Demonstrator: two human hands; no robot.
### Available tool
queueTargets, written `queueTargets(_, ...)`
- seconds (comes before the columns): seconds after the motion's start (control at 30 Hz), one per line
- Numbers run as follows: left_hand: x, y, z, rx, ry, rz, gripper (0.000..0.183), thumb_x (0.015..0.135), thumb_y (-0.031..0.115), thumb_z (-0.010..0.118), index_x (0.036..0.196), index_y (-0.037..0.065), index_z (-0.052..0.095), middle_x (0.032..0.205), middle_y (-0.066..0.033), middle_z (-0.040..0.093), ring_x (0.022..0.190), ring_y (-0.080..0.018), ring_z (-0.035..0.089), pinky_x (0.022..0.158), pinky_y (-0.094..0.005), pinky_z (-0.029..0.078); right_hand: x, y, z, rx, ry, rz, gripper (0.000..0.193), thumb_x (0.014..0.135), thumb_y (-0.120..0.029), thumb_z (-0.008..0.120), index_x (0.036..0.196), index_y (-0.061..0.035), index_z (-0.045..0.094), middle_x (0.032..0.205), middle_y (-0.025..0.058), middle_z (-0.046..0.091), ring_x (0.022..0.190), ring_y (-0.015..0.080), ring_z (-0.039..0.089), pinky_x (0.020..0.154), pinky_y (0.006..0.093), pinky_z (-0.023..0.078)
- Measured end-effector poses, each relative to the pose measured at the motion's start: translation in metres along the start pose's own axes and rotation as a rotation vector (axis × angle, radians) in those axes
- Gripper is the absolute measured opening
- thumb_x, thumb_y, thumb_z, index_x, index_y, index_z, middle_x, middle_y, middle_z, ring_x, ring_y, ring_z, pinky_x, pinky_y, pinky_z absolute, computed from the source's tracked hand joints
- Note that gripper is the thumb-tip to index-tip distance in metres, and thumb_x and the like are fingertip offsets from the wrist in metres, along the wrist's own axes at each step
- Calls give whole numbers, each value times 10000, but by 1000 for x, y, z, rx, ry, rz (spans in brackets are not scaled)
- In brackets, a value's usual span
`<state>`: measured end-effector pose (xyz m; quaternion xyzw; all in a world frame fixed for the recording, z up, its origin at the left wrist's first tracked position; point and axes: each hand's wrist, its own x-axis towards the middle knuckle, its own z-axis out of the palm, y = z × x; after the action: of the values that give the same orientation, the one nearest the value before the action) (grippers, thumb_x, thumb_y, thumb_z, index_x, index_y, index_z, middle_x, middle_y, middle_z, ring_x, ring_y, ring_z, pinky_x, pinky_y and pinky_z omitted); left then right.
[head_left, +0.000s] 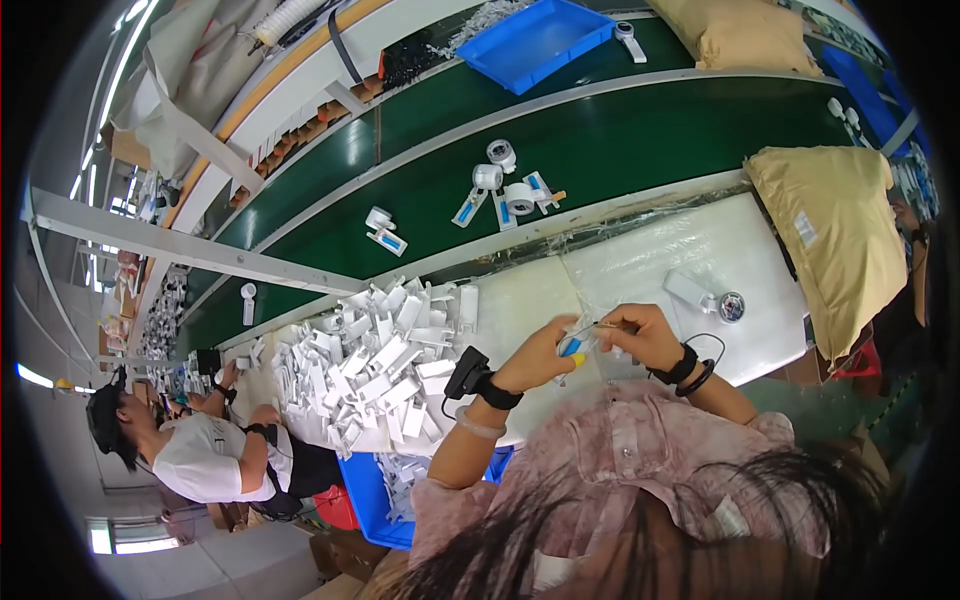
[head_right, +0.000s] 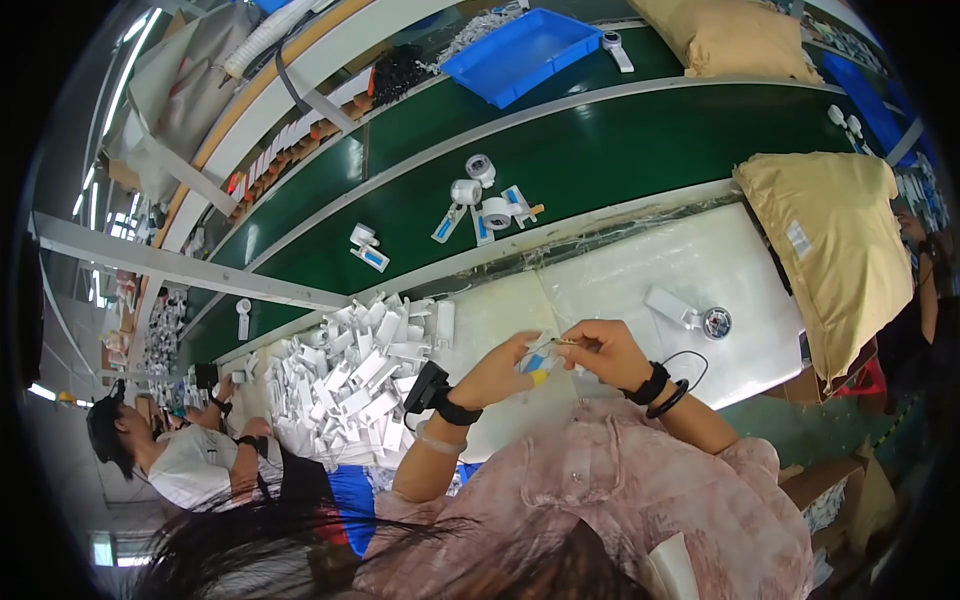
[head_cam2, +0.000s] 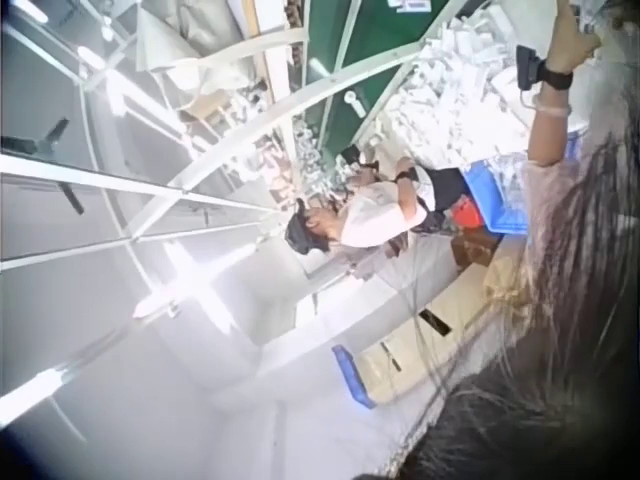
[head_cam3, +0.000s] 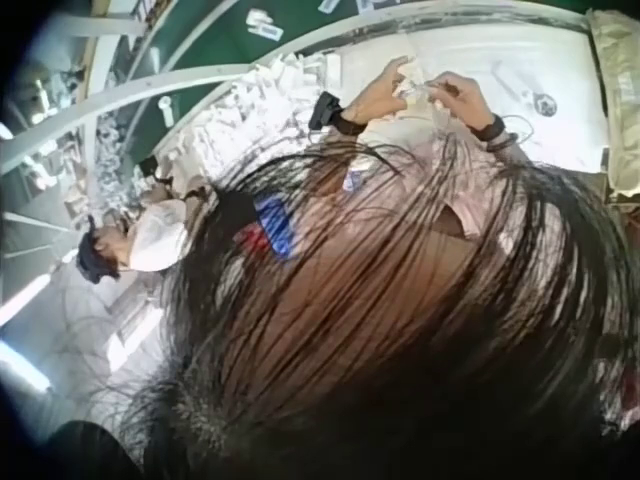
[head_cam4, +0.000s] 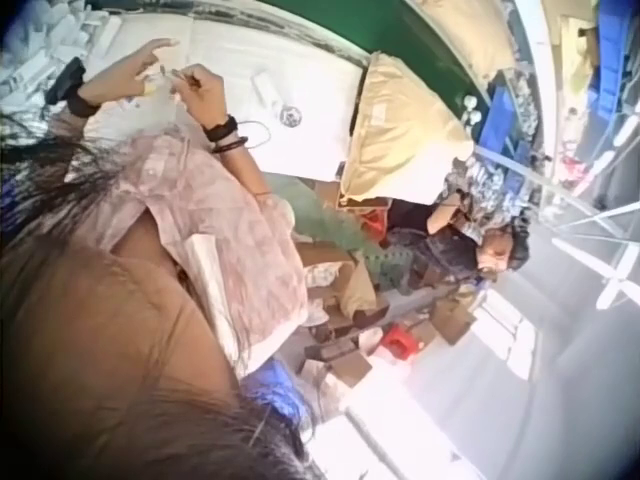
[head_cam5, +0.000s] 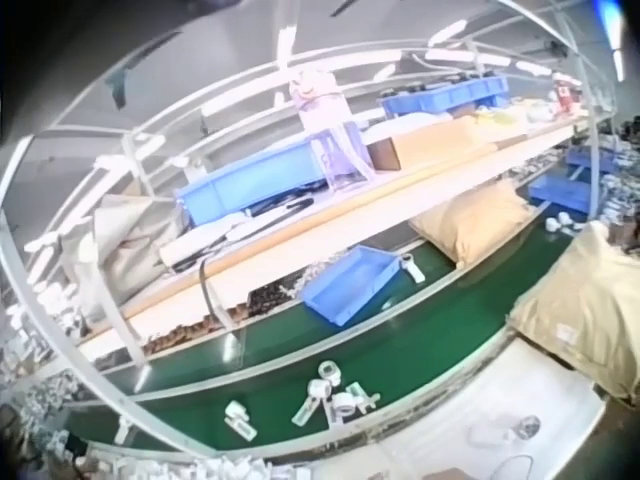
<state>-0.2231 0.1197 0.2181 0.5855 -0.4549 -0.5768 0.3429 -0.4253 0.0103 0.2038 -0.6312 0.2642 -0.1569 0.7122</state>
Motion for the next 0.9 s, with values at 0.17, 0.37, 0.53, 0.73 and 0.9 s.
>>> queueTargets(0.17,-7,-10,10,48,42,-58,447,824,65,610,1239,0,459,868,-91,589,644,-150,605,529,-293,507,-10,-10,-18,31,-221,-96,125,919,-89,641,977,13,681,787,44,671,705,66,615,630,219,468)
queueTargets(0.37,-16,14,36,-86,348,31,333,837,33,571,1163,7,508,867,-71,603,666,-127,584,562,-272,495,-19,-2,-20,91,-336,36,137,911,-75,630,1008,16,665,823,35,686,677,84,609,598,239,466)
queueTargets(0.53,-18,8,42,-366,229,71,272,914,46,509,1184,15,500,875,-77,602,651,-136,580,545,-272,500,-20,10,-5,-651,215,-496,169,822,-51,690,988,-30,664,750,63,638,586,194,591,535,303,468)
queueTargets(0.73,-6,8,63,-502,385,59,230,936,52,486,1161,9,499,922,-106,633,672,-146,613,591,-295,559,-22,6,11,-385,433,-610,188,805,-17,688,986,-33,643,815,103,634,656,265,599,582,338,481)
queueTargets(0.9,-5,15,70,-551,404,57,234,923,17,481,1156,4,495,950,-112,638,709,-154,622,602,-312,582,-23,2,8,-528,418,-687,186,805,-17,690,981,-50,638,873,101,660,734,277,611,662,349,487)
